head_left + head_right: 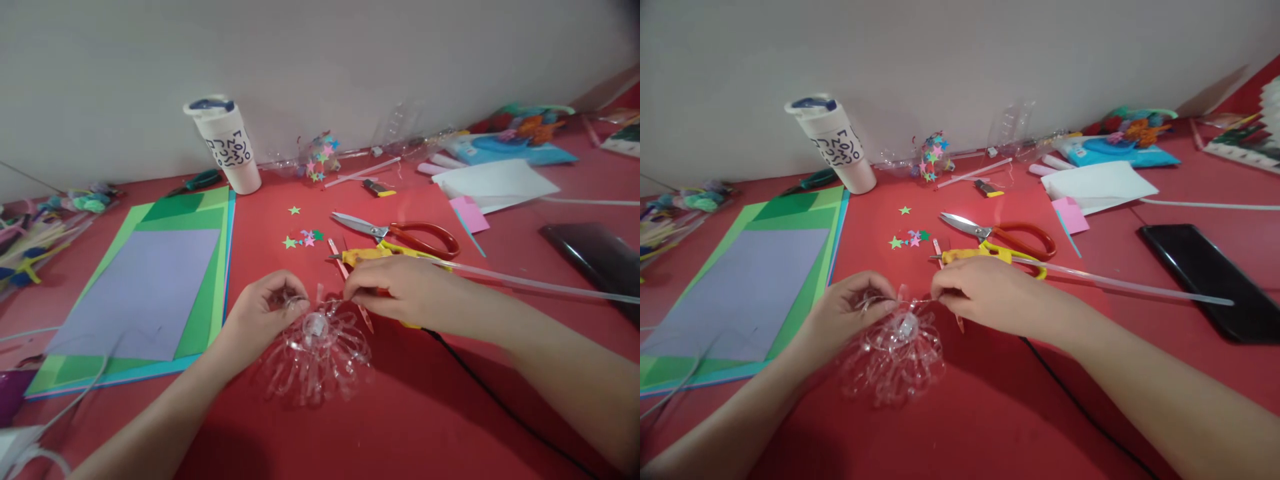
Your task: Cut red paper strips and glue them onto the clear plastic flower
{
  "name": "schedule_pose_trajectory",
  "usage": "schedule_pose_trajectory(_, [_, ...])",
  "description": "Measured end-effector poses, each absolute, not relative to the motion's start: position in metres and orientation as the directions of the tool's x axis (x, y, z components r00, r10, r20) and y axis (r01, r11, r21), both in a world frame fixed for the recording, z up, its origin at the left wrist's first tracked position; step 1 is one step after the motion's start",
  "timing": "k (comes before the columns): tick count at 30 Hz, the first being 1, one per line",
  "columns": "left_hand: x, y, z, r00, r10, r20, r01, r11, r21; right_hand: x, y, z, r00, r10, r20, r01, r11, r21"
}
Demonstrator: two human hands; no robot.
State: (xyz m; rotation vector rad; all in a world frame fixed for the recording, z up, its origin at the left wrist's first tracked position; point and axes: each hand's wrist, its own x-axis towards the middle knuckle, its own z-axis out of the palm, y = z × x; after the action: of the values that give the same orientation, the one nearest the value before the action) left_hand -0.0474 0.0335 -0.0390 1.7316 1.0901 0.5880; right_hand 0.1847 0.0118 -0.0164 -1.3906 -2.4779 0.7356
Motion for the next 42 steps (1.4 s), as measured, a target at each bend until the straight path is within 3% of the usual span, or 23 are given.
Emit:
schedule_pose_trajectory(9, [-0.041,0.029,-0.030,0.524,0.834,-0.173,0.359,-0.032,0.933,0.176,-0.009,-0.014,-0.471,0.877,-0.098,0.780,0.362,-0.510])
schedule_pose_trajectory(21, [-0.038,0.026,-0.029,0.499,0.831,-0.246,0.501,-0.045,0.865,0.161,-0.020,-0.014,-0.308,0.936,-0.171,0.846,0.187,-0.500])
schedule_pose_trajectory(26, [-0.037,0.028,-0.023,0.554,0.781,-0.288,0.493,-0.028,0.870,0.159,-0.022,-0.017,-0.334,0.931,-0.147,0.846,0.227,-0.483])
schedule_pose_trajectory(33, [-0.037,0.025,-0.027,0.572,0.793,-0.211,0.539,-0.169,0.825,0.157,-0.023,-0.019,-0.398,0.917,-0.028,0.830,0.347,-0.436])
schedule_pose_trajectory(38, [-0.033,0.020,-0.033,0.521,0.846,-0.116,0.500,-0.192,0.845,0.150,-0.024,-0.019,-0.284,0.951,-0.120,0.865,0.200,-0.461])
schedule_pose_trajectory(42, [-0.028,0.016,-0.036,0.430,0.896,-0.106,0.533,-0.157,0.831,0.148,-0.021,-0.022,-0.151,0.966,-0.209,0.832,0.010,-0.555])
